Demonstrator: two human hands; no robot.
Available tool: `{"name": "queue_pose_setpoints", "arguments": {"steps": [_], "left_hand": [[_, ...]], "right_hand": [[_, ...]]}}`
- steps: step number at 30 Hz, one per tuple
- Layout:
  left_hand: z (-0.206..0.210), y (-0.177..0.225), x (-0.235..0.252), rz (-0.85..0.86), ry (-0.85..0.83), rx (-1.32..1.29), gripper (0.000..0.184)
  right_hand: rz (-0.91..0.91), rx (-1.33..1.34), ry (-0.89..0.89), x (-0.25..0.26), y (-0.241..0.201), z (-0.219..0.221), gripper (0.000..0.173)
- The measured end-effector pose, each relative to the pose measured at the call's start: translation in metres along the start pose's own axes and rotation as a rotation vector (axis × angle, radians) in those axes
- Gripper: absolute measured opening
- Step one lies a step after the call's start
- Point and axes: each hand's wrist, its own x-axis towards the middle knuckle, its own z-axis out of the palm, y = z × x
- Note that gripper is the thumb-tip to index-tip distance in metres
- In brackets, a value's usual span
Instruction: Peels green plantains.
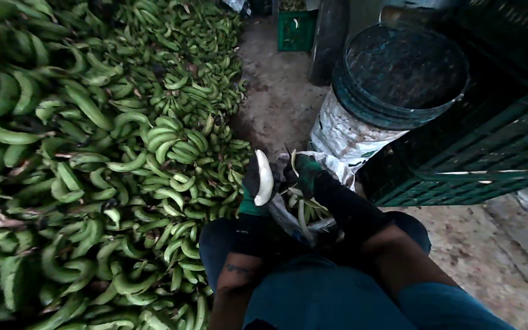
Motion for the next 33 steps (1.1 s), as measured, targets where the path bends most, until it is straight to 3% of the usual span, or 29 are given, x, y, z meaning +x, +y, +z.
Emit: {"name": "queue_pose_setpoints", "arguments": {"steps": [1,3,6,7,8,13,15,16,19,20,21,23,24,25,26,27,29,31,33], "left_hand": [[0.007,0.008,-0.004,-0.073,-0.004,-0.074,0.033],[0.004,0.007,0.001,-0.164,-0.183,-0.351,0.037],[-0.01,-0.021,0.023,-0.221,-0.464,-0.668,0.043],[-0.005,-0.021,0.028,-0.224,-0.486,-0.677,0.041],[0.006,-0.015,0.033,-0.227,-0.488,-0.653,0.039],[0.116,0.051,0.068,-0.016,-0.536,-0.373,0.041],[0.171,0.074,0.098,0.203,-0.459,-0.314,0.039],[0.204,0.084,0.11,0.346,-0.323,-0.251,0.036],[0.284,0.103,0.123,0.799,0.113,0.332,0.042],[0.296,0.105,0.12,0.799,0.148,0.523,0.046],[0.3,0.108,0.108,0.69,0.171,0.735,0.048],[0.289,0.112,0.08,0.447,0.151,1.186,0.046],[0.27,0.093,0.086,0.539,0.194,1.275,0.042],[0.24,0.057,0.114,0.851,0.294,1.174,0.04],[0.213,0.042,0.127,0.947,0.257,1.006,0.041],[0.189,0.047,0.12,0.868,0.163,0.885,0.041],[0.13,0.085,0.067,0.511,-0.035,0.741,0.044],[0.045,0.091,0.014,0.236,0.041,0.816,0.045],[-0.053,0.064,-0.017,0.082,0.291,0.904,0.046]], "right_hand": [[-0.002,-0.041,0.021,0.005,0.008,-0.001,0.037],[-0.006,-0.091,0.038,-0.01,0.009,-0.015,0.038],[0.092,-0.288,-0.296,-0.047,-0.01,-0.064,0.048],[-0.051,-0.241,0.067,-0.044,0.028,-0.032,0.041],[-0.079,-0.228,0.159,-0.032,0.053,-0.02,0.043],[0.032,-0.134,0.076,-0.04,0.094,-0.032,0.046],[0.08,-0.101,-0.004,-0.058,0.086,-0.047,0.041],[0.071,-0.086,-0.004,-0.065,0.085,-0.051,0.039],[-0.031,0.042,0.126,-0.072,0.096,-0.043,0.034],[-0.03,0.08,0.104,-0.074,0.097,-0.043,0.036],[-0.06,0.091,0.108,-0.07,0.104,-0.037,0.039],[-0.256,0.067,0.293,-0.053,0.129,-0.009,0.039],[-0.405,0.064,0.524,-0.038,0.14,0.013,0.037],[-0.293,0.074,0.259,-0.047,0.124,-0.01,0.037],[-0.168,0.07,0.124,-0.048,0.108,-0.022,0.038],[-0.099,0.007,0.093,-0.044,0.101,-0.022,0.04],[-0.091,-0.161,0.11,-0.036,0.101,-0.01,0.047],[-0.11,-0.249,0.085,-0.024,0.109,0.0,0.048],[-0.14,-0.167,0.025,-0.016,0.111,0.001,0.046]]}}
